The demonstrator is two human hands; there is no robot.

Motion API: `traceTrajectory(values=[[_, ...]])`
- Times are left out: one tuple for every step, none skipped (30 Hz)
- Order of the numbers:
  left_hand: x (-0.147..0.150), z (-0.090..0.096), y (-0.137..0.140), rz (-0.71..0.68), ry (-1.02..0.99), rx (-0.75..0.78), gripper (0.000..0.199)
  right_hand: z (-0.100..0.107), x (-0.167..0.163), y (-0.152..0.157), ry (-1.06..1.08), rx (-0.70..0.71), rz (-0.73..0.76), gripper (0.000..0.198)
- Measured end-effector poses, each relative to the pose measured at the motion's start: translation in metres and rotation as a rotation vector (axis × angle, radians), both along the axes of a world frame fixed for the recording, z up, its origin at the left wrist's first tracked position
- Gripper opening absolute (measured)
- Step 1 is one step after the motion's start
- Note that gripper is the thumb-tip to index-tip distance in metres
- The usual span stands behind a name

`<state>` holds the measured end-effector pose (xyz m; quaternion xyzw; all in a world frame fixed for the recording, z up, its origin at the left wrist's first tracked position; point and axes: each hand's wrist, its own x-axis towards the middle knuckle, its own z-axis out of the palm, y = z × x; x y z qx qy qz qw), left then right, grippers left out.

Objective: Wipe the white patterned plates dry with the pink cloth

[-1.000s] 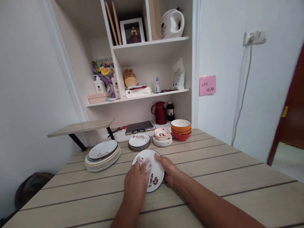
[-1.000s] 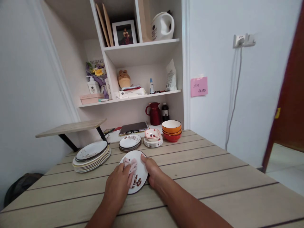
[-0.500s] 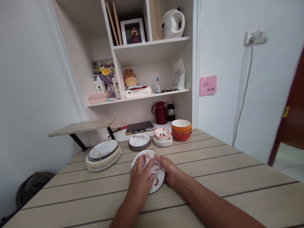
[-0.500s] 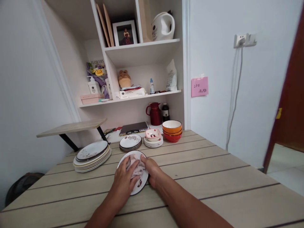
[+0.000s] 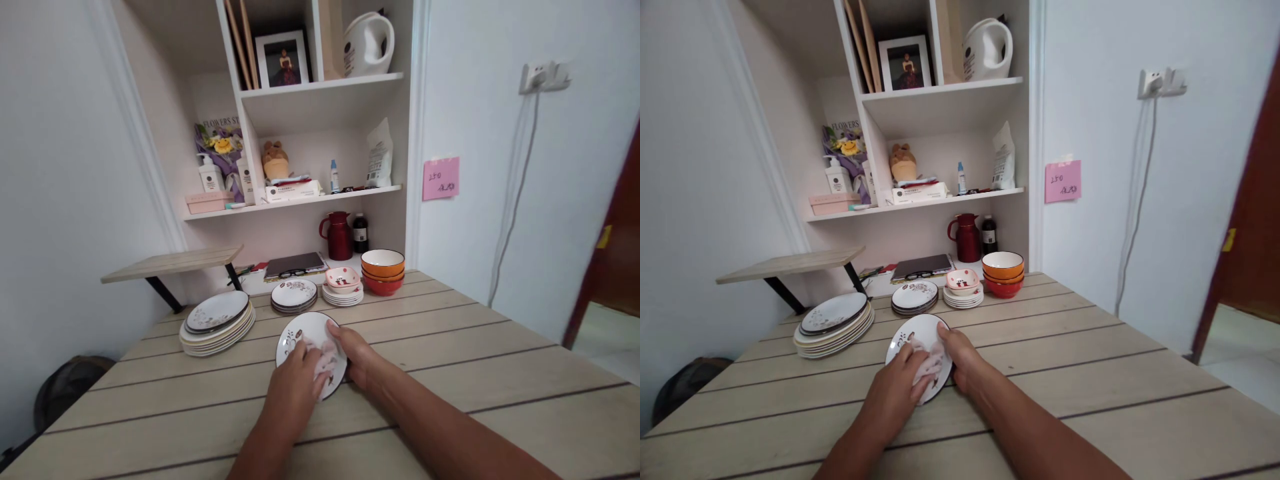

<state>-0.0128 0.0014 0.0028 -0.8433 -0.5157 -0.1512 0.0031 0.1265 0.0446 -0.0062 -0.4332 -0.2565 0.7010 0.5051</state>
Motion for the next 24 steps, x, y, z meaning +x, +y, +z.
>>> traceTrajectory(values=[[0.001,-0.001,0.000,-0.045,-0.032,-0.003,0.034,-0.001,0.000,0.000,0.004,0.008,0.001,0.032],[0.002,-0.003,-0.001,-0.081,-0.066,0.001,0.037,-0.002,0.000,0.001,0.006,0.021,0.000,0.031],[0.003,-0.004,0.000,-0.107,-0.098,0.012,0.043,-0.003,0.001,0.001,0.004,0.035,-0.006,0.030],[0.004,-0.006,0.000,-0.124,-0.123,0.026,0.049,-0.004,0.001,0.001,0.002,0.048,-0.015,0.028],[0.005,-0.007,0.001,-0.128,-0.141,0.042,0.054,-0.005,0.001,0.002,-0.002,0.056,-0.023,0.026],[0.007,-0.008,0.002,-0.122,-0.150,0.058,0.057,-0.005,0.000,0.002,-0.005,0.060,-0.025,0.024],[0.007,-0.008,0.004,-0.107,-0.151,0.068,0.059,-0.005,0.000,0.002,-0.011,0.058,-0.021,0.024],[0.008,-0.009,0.005,-0.086,-0.148,0.078,0.058,-0.005,0.000,0.002,-0.017,0.054,-0.013,0.024],[0.008,-0.009,0.007,-0.059,-0.140,0.089,0.057,-0.004,0.000,0.001,-0.022,0.054,-0.007,0.025],[0.008,-0.009,0.008,-0.025,-0.132,0.105,0.056,-0.003,-0.001,0.001,-0.024,0.053,-0.001,0.026],[0.007,-0.009,0.010,0.015,-0.119,0.118,0.053,-0.003,-0.001,0.000,-0.025,0.051,0.003,0.028],[0.005,-0.008,0.011,0.058,-0.100,0.128,0.050,-0.002,-0.001,0.000,-0.024,0.047,0.007,0.029],[0.004,-0.007,0.012,0.095,-0.076,0.133,0.046,-0.002,-0.001,0.000,-0.024,0.041,0.011,0.029],[0.002,-0.007,0.012,0.121,-0.047,0.134,0.041,-0.003,-0.001,0.000,-0.027,0.034,0.014,0.030],[0.000,-0.006,0.012,0.136,-0.019,0.133,0.037,-0.004,-0.001,0.001,-0.034,0.027,0.015,0.030],[-0.002,-0.005,0.012,0.141,0.007,0.130,0.034,-0.004,-0.001,0.002,-0.044,0.023,0.014,0.031],[-0.003,-0.005,0.011,0.137,0.027,0.129,0.033,-0.005,0.000,0.002,-0.055,0.024,0.010,0.031],[-0.004,-0.004,0.009,0.132,0.039,0.127,0.032,-0.006,0.000,0.003,-0.061,0.025,0.006,0.031],[-0.004,-0.004,0.007,0.127,0.048,0.122,0.032,-0.007,0.001,0.004,-0.062,0.025,0.005,0.032],[-0.004,-0.004,0.006,0.120,0.055,0.111,0.032,-0.007,0.001,0.004,-0.055,0.024,0.008,0.032],[-0.003,-0.003,0.004,0.106,0.062,0.097,0.032,-0.006,0.001,0.003,-0.045,0.021,0.016,0.032],[-0.002,-0.003,0.002,0.082,0.066,0.083,0.031,-0.005,0.001,0.002,-0.032,0.019,0.025,0.033],[-0.001,-0.002,0.000,0.052,0.064,0.068,0.030,-0.004,0.001,0.001,-0.022,0.019,0.032,0.032],[0.000,-0.002,-0.002,0.014,0.055,0.052,0.030,-0.003,0.001,0.000,-0.016,0.023,0.034,0.031]])
